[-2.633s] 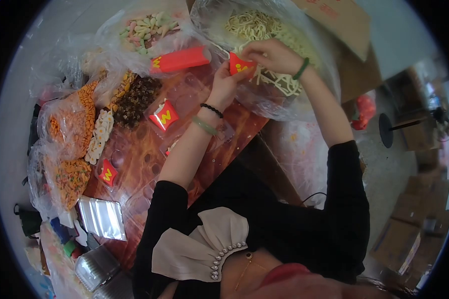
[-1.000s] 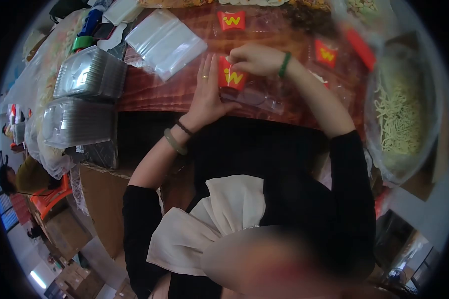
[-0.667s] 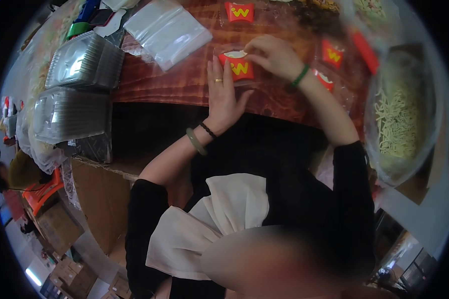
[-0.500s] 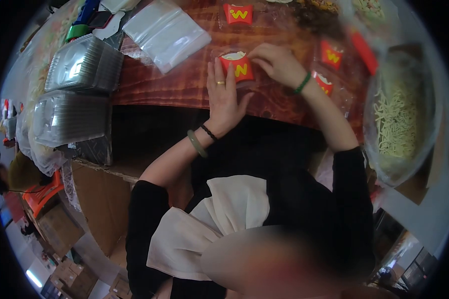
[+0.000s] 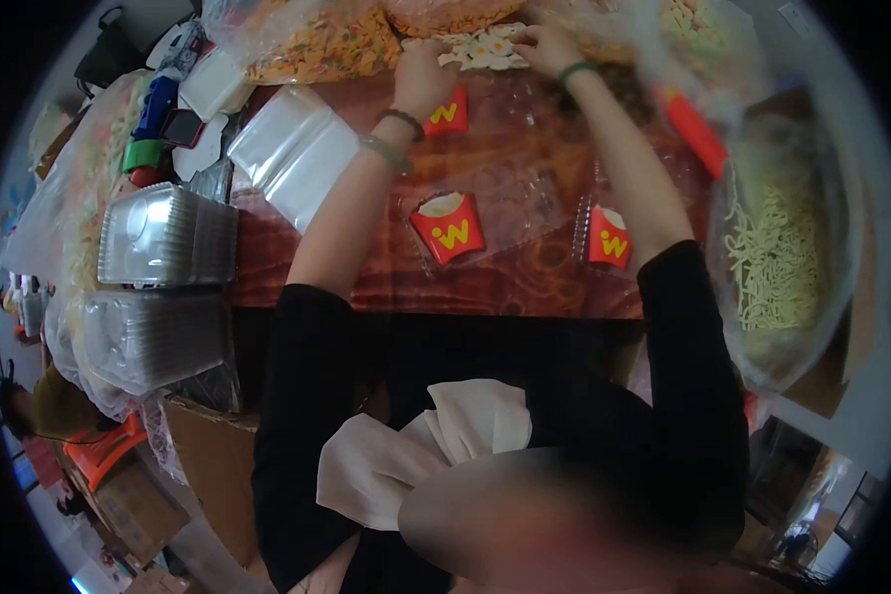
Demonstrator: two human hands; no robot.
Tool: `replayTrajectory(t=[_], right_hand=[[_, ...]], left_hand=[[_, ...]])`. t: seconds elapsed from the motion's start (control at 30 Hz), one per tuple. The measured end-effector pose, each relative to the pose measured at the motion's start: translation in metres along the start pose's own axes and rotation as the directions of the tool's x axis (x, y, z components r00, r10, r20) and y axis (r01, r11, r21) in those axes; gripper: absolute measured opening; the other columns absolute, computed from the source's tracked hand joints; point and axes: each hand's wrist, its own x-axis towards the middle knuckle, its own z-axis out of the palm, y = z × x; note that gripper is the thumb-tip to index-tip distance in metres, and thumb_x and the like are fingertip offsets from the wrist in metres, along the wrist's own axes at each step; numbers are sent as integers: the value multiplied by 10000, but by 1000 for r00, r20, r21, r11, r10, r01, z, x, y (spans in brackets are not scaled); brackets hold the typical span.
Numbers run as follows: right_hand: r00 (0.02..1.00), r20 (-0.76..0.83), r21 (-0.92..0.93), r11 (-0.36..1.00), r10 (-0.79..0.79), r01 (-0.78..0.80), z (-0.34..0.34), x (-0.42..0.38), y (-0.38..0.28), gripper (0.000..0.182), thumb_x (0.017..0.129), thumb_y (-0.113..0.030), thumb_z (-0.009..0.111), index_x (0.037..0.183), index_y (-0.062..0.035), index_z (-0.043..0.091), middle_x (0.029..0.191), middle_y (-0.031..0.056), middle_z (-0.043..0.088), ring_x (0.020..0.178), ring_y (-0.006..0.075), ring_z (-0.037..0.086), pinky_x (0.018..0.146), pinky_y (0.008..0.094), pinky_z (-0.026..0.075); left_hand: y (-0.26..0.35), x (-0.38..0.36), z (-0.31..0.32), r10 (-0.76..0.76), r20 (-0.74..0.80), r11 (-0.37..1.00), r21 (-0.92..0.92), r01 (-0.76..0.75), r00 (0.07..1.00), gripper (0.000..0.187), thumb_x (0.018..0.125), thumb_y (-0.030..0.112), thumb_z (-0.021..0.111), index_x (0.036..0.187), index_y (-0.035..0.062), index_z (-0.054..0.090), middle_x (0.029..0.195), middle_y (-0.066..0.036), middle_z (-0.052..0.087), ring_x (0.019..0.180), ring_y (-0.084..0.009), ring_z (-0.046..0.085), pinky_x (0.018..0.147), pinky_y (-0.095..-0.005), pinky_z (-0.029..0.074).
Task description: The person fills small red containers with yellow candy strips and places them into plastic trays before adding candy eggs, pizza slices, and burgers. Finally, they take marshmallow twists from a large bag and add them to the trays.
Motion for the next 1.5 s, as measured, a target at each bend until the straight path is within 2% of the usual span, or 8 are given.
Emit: replayTrajectory(t=[0.27, 0.5, 0.8, 0.87, 1.13, 1.2, 1.4, 1.5], right_hand=[[998, 56, -83, 996, 38, -34, 9, 24, -19, 287, 711, -306, 700, 862, -63, 681, 865, 127, 653, 804, 278, 623, 757, 372, 494], [995, 88, -1, 999, -46, 46, 11, 9, -21, 277, 676, -284, 712, 794, -41, 650, 819, 154, 628, 803, 297, 612, 729, 396, 489], [979, -203, 184, 983, 15, 23, 17, 63, -38, 296, 690, -249, 707, 857, -13, 643, 789, 184, 630, 768, 324, 614, 698, 396, 495], [987, -118, 64, 993, 109, -102, 25, 77, -33, 252, 707, -180, 716, 902, -41, 638, 843, 109, 660, 769, 225, 633, 698, 322, 495], [957, -276, 269, 963, 89, -12, 40, 101, -21, 183, 709, -122, 698, 862, -38, 639, 799, 96, 657, 727, 202, 629, 674, 315, 498], [943, -321, 324, 946, 81, 29, 40, 105, -24, 165, 707, -118, 696, 840, -38, 641, 785, 98, 655, 719, 201, 626, 668, 316, 496], [965, -254, 298, 955, 63, 16, 25, 121, -30, 185, 704, -173, 712, 822, -50, 642, 765, 85, 654, 722, 208, 626, 687, 325, 494], [977, -163, 185, 977, 141, -110, 25, 124, -28, 316, 688, -199, 723, 932, -33, 611, 848, 120, 651, 778, 249, 621, 734, 340, 490]], left_hand=[[17, 41, 36, -276, 198, 869, 470, 156, 941, 401, 659, 350, 728, 855, 7, 660, 807, -170, 647, 795, -314, 625, 696, -377, 504], [-15, 39, 33, -206, 297, 947, 299, 114, 932, 382, 658, 332, 728, 904, 48, 659, 836, -140, 653, 811, -294, 625, 724, -380, 492], [-16, 66, 10, -89, -78, 994, 54, 93, 993, 309, 696, 295, 718, 860, 38, 671, 750, -127, 654, 695, -283, 626, 626, -363, 481], [-30, 78, 17, -38, -109, 998, 52, 44, 993, 279, 692, 267, 720, 838, 34, 676, 725, -132, 650, 670, -283, 623, 616, -360, 480], [-57, 116, 38, -121, -53, 973, 192, 129, 991, 236, 683, 235, 716, 784, 25, 682, 682, -148, 637, 631, -281, 619, 594, -360, 478], [-64, 123, 41, 194, -236, 950, 287, -123, 952, 236, 688, 243, 710, 767, 23, 681, 686, -155, 636, 645, -286, 621, 599, -372, 479], [-71, 144, 42, -66, -47, 921, 381, 78, 997, 327, 740, 327, 615, 825, 15, 662, 744, -175, 633, 718, -348, 615, 655, -417, 479], [-87, 148, 42, 74, -19, 986, 154, -71, 997, 303, 734, 284, 625, 820, -6, 650, 746, -169, 637, 725, -339, 620, 680, -410, 489]])
